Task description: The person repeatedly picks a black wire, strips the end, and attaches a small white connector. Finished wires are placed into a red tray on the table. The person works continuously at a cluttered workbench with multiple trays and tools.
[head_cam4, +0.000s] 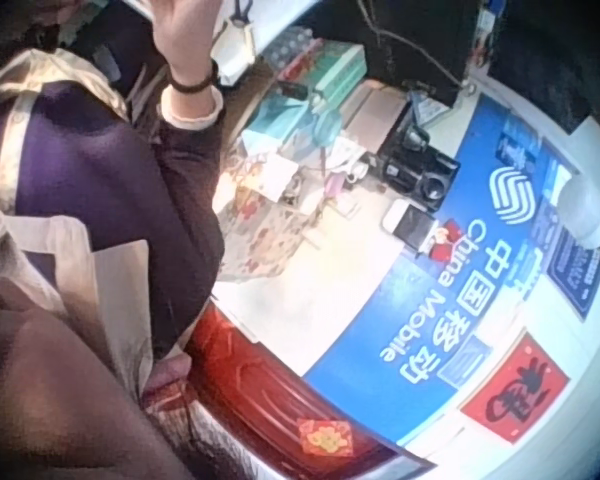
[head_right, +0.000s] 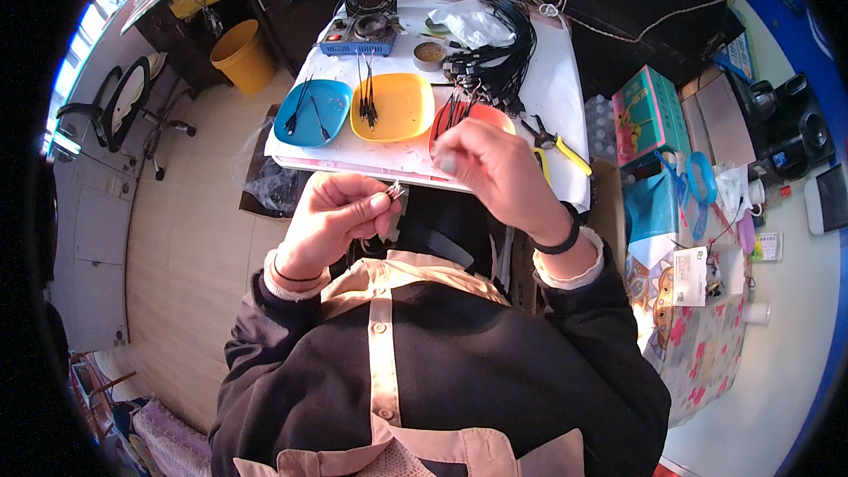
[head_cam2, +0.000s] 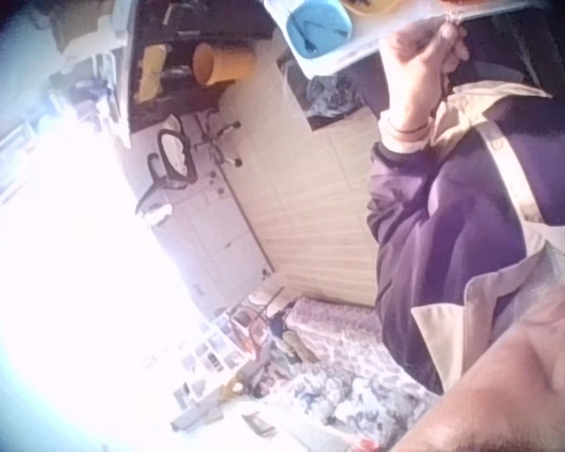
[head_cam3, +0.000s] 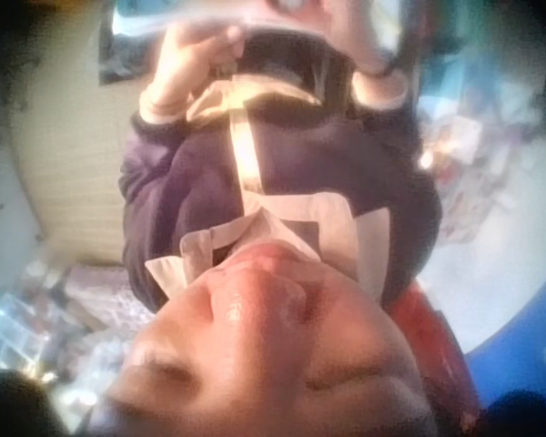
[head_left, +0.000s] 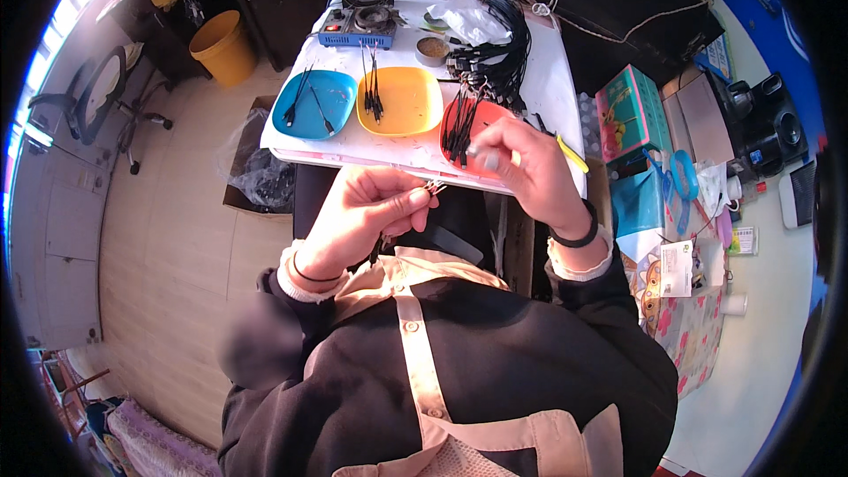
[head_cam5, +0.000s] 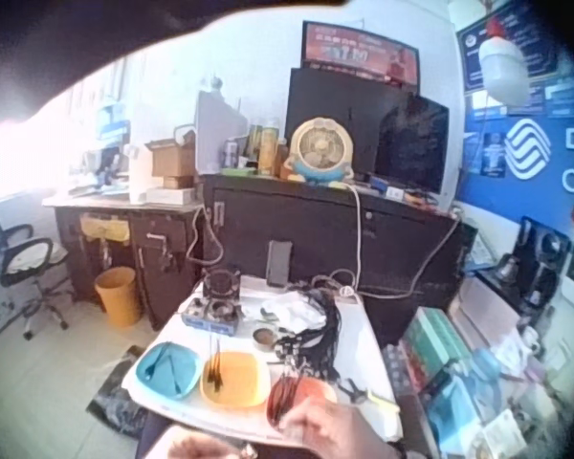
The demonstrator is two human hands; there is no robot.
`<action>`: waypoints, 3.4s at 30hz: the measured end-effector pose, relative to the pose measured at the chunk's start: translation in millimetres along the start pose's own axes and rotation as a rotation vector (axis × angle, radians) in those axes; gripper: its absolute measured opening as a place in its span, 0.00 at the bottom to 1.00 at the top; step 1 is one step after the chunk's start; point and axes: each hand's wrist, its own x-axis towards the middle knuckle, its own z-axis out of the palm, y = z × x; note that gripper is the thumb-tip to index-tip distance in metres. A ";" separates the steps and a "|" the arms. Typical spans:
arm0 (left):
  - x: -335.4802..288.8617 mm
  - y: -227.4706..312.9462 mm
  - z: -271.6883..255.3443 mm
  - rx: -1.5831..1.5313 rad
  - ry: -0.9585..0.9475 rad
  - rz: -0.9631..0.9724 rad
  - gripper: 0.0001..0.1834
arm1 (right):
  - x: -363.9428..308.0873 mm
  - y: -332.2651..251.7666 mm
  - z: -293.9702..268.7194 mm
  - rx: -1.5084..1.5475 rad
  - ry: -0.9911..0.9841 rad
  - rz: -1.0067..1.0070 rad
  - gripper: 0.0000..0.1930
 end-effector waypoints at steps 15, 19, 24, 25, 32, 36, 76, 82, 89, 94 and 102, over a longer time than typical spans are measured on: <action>-10.7 12.0 12.5 0.579 -0.066 0.276 0.05 | -9.0 -25.3 10.8 -0.176 -0.019 -0.466 0.08; -10.3 7.6 15.6 1.491 -0.010 1.179 0.21 | -25.0 -16.5 23.5 0.650 -0.189 0.361 0.04; -5.8 1.5 12.0 1.434 0.006 1.038 0.17 | -29.3 -3.5 33.7 1.063 -0.197 0.577 0.08; -5.0 -0.2 11.9 1.278 0.048 0.934 0.15 | -29.3 -3.8 33.0 0.819 -0.099 0.430 0.07; -4.9 -6.0 13.3 0.746 0.105 0.483 0.07 | -23.6 -16.0 29.0 -0.332 0.181 -0.452 0.13; -8.8 -12.2 15.3 0.907 0.148 0.588 0.08 | -28.7 -16.1 33.8 -0.204 0.100 -0.208 0.06; -18.5 -18.0 -3.7 0.043 -0.189 0.343 0.04 | -32.0 -17.2 13.2 0.021 0.034 -0.075 0.07; -16.9 -19.9 -0.8 0.095 -0.205 0.312 0.03 | -35.7 -21.2 19.6 0.080 -0.016 -0.255 0.12; -13.7 -14.9 -1.2 0.171 -0.202 0.291 0.04 | -21.6 -24.8 24.5 0.093 -0.052 -0.402 0.06; -9.2 -5.6 -0.3 0.637 -0.180 0.509 0.09 | -24.9 -14.8 23.3 0.202 -0.165 -0.220 0.06; -5.1 -4.0 1.3 1.085 -0.066 0.842 0.09 | -32.1 -6.0 32.0 1.067 -0.320 0.634 0.10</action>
